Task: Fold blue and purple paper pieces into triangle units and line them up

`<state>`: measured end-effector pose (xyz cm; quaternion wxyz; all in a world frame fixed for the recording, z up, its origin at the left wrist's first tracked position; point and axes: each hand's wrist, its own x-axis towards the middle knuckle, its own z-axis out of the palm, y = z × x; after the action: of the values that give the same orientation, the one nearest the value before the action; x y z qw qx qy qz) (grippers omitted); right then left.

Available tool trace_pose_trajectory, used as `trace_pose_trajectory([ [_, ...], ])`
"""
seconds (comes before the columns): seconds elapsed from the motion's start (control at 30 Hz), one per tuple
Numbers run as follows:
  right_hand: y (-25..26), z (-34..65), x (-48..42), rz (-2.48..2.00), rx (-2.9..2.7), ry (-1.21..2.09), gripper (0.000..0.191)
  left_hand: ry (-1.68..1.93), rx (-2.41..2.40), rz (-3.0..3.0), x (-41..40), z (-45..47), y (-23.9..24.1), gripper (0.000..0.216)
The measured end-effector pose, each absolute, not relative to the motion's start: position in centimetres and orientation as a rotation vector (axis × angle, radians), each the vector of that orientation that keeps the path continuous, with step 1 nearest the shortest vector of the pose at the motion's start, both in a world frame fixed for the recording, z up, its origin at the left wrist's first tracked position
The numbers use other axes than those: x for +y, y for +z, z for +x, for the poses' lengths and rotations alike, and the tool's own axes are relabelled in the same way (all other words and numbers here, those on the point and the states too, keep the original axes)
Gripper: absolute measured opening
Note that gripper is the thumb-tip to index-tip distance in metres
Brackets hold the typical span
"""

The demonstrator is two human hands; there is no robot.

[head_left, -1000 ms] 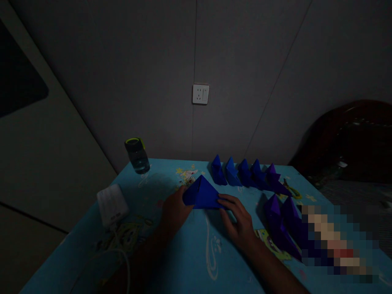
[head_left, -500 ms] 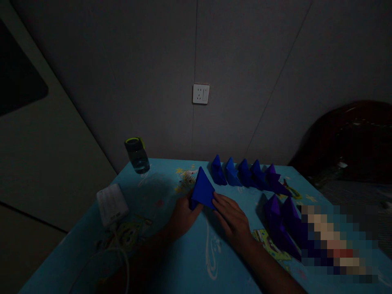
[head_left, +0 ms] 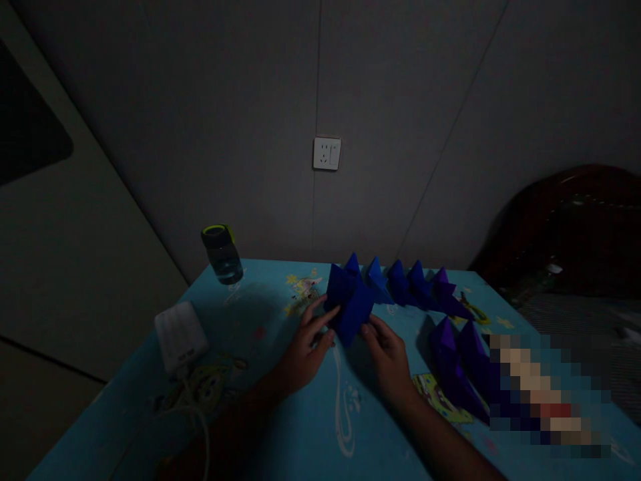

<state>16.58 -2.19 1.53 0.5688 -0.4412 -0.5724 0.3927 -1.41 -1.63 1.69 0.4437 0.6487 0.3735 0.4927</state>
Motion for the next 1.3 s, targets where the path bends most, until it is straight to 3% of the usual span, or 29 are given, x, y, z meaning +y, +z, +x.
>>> trace_pose_trajectory([
  [0.13, 1.3, 16.0, -1.7, -0.934, -1.242, 1.147, 0.036, 1.303, 1.081, 1.633, -1.3, -1.2, 1.2, 0.043],
  [0.33, 0.7, 15.2, -1.6, -0.863, -1.217, 1.321, 0.046, 1.385, 1.274, 1.635, -0.9, -1.3, 0.9, 0.068],
  [0.5, 0.9, 15.3, -1.8, -0.824, -1.192, 1.472, 0.041, 1.358, 1.378, 1.609, -0.6, -1.4, 0.9, 0.067],
  [0.93, 1.0, 16.6, -1.2, -0.933, -1.221, 1.44, 0.04, 1.323, 1.177, 1.378, -0.8, -1.5, 2.0, 0.053],
  [1.17, 2.0, 17.3, -1.4, -0.889, -1.246, 1.213, 0.074, 1.386, 1.123, 1.231, -0.1, -2.0, 1.9, 0.039],
  [1.3, 3.0, 18.2, -1.9, -0.932, -1.38, 1.169, 0.061, 1.369, 1.112, 1.168, 0.2, -2.2, 1.5, 0.038],
])
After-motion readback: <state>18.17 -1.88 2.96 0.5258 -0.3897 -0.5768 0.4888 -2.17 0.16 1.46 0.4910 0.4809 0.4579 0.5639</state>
